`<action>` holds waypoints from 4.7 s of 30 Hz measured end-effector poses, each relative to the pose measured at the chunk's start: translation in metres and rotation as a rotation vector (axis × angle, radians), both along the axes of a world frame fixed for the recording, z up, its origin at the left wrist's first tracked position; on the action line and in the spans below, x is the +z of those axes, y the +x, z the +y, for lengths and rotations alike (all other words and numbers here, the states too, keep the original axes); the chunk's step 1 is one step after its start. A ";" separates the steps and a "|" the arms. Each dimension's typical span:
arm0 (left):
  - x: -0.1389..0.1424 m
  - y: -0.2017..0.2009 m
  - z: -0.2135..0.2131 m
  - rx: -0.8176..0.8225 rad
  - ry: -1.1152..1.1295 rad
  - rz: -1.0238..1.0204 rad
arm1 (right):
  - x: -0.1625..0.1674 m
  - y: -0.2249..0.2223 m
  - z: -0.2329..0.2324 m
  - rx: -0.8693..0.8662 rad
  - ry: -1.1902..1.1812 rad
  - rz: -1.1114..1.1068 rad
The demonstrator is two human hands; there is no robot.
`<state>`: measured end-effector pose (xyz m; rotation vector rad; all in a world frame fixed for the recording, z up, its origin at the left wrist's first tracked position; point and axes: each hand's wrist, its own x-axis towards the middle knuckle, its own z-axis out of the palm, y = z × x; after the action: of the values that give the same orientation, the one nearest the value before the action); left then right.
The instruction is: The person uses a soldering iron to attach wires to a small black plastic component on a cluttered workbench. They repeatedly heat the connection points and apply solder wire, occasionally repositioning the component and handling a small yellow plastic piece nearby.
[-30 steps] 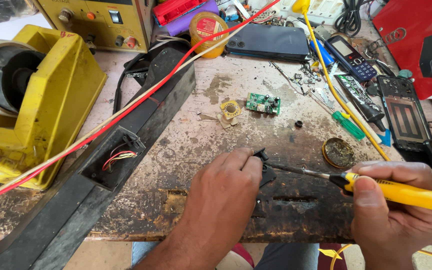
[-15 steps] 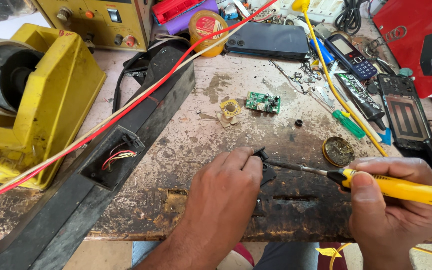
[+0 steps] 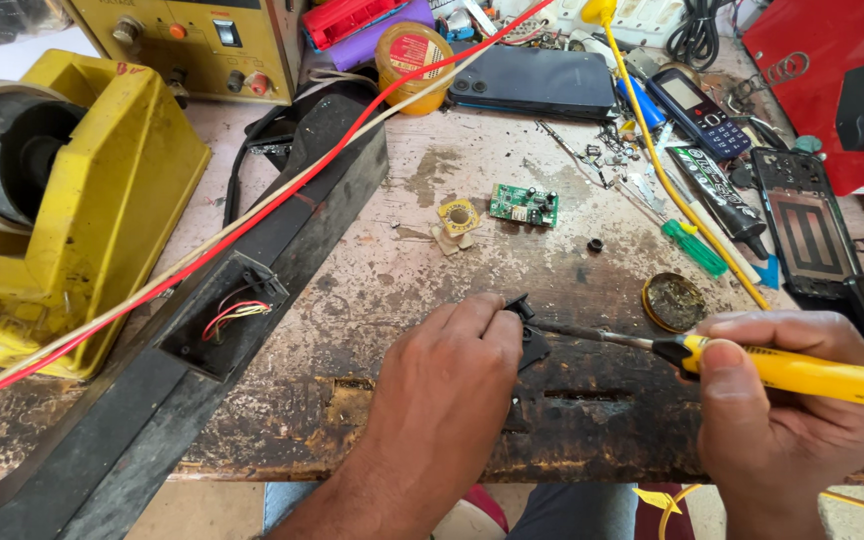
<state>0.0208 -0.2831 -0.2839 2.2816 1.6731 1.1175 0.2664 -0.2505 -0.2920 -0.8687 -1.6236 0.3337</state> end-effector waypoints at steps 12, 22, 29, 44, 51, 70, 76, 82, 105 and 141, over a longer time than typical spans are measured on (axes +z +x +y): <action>-0.002 -0.001 0.000 0.009 0.056 -0.001 | -0.002 -0.005 0.005 0.043 0.029 0.064; -0.002 0.000 0.000 0.008 0.052 0.001 | 0.000 -0.005 0.003 0.021 0.007 0.032; -0.001 0.000 -0.001 0.006 0.031 -0.004 | 0.001 -0.007 0.005 0.038 0.024 0.054; -0.002 0.000 -0.003 0.009 0.025 0.000 | -0.002 -0.002 0.002 0.057 0.025 0.061; -0.003 0.002 -0.003 0.029 0.073 0.003 | -0.006 0.000 0.003 0.072 0.028 0.132; -0.005 0.005 -0.001 0.042 0.080 0.006 | -0.003 -0.004 0.005 0.058 -0.001 0.115; -0.005 0.005 -0.002 0.046 0.068 0.007 | -0.003 -0.002 0.003 0.061 -0.011 0.105; -0.003 0.007 -0.006 0.055 0.049 0.016 | -0.002 -0.001 0.001 0.070 0.009 0.089; 0.000 0.004 -0.012 -0.011 0.048 -0.020 | -0.004 -0.002 -0.001 0.109 -0.019 0.231; 0.002 0.007 -0.018 0.009 0.060 0.015 | 0.010 -0.017 -0.005 0.005 -0.113 0.227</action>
<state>0.0279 -0.3006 -0.2821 2.3257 1.6788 1.1709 0.2496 -0.2555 -0.2816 -0.8781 -1.4069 0.5130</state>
